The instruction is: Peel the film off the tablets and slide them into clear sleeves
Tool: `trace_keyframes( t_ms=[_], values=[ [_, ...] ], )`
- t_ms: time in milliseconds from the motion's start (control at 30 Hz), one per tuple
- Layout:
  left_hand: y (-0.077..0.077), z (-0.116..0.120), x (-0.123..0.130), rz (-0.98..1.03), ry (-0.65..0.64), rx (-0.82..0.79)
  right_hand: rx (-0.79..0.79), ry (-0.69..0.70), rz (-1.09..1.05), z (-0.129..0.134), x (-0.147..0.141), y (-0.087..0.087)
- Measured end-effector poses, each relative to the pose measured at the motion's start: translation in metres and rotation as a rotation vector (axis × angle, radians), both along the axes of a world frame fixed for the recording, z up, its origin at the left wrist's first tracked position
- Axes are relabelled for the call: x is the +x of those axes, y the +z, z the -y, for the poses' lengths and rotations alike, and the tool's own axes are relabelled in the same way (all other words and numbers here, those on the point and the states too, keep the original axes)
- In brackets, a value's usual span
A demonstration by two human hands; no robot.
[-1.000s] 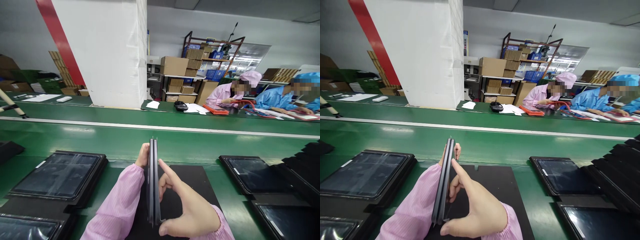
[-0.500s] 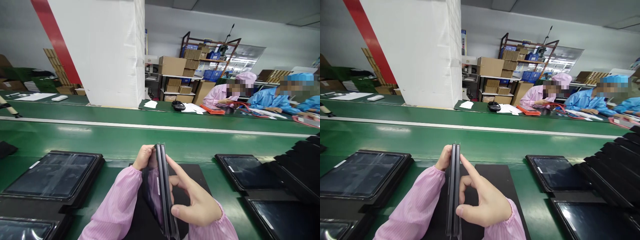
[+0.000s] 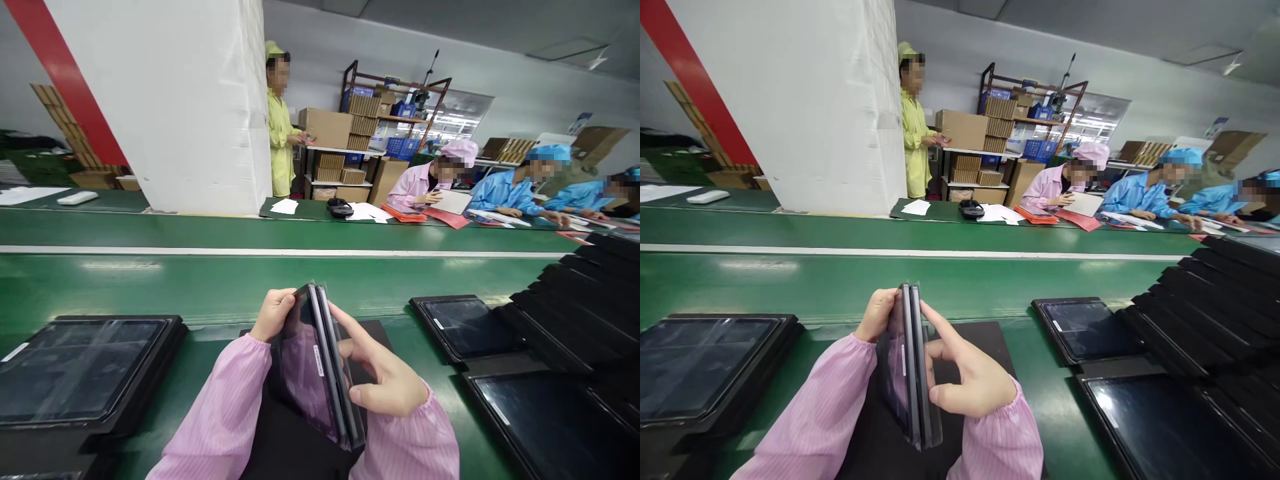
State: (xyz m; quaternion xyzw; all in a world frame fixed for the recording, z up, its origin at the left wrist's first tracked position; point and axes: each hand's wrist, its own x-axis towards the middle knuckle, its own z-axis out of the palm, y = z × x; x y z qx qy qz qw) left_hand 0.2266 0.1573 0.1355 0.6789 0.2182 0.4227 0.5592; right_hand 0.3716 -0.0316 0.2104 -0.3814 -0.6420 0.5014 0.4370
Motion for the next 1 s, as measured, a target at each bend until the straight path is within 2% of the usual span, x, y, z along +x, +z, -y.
trace_keyframes(
  t_ms=[333,633,1000],
  values=[
    [-0.0033,0.0015,0.0000,-0.001,0.038,0.151,-0.050,-0.018,-0.003,-0.0005,0.0077,-0.0023],
    [-0.0013,0.0029,-0.0020,-0.012,0.060,0.177,-0.055,-0.018,-0.042,-0.0011,0.0037,0.0012],
    [-0.0007,0.0064,-0.0035,-0.041,0.050,0.196,-0.057,-0.024,-0.089,-0.0014,0.0100,-0.0087]
  ],
)
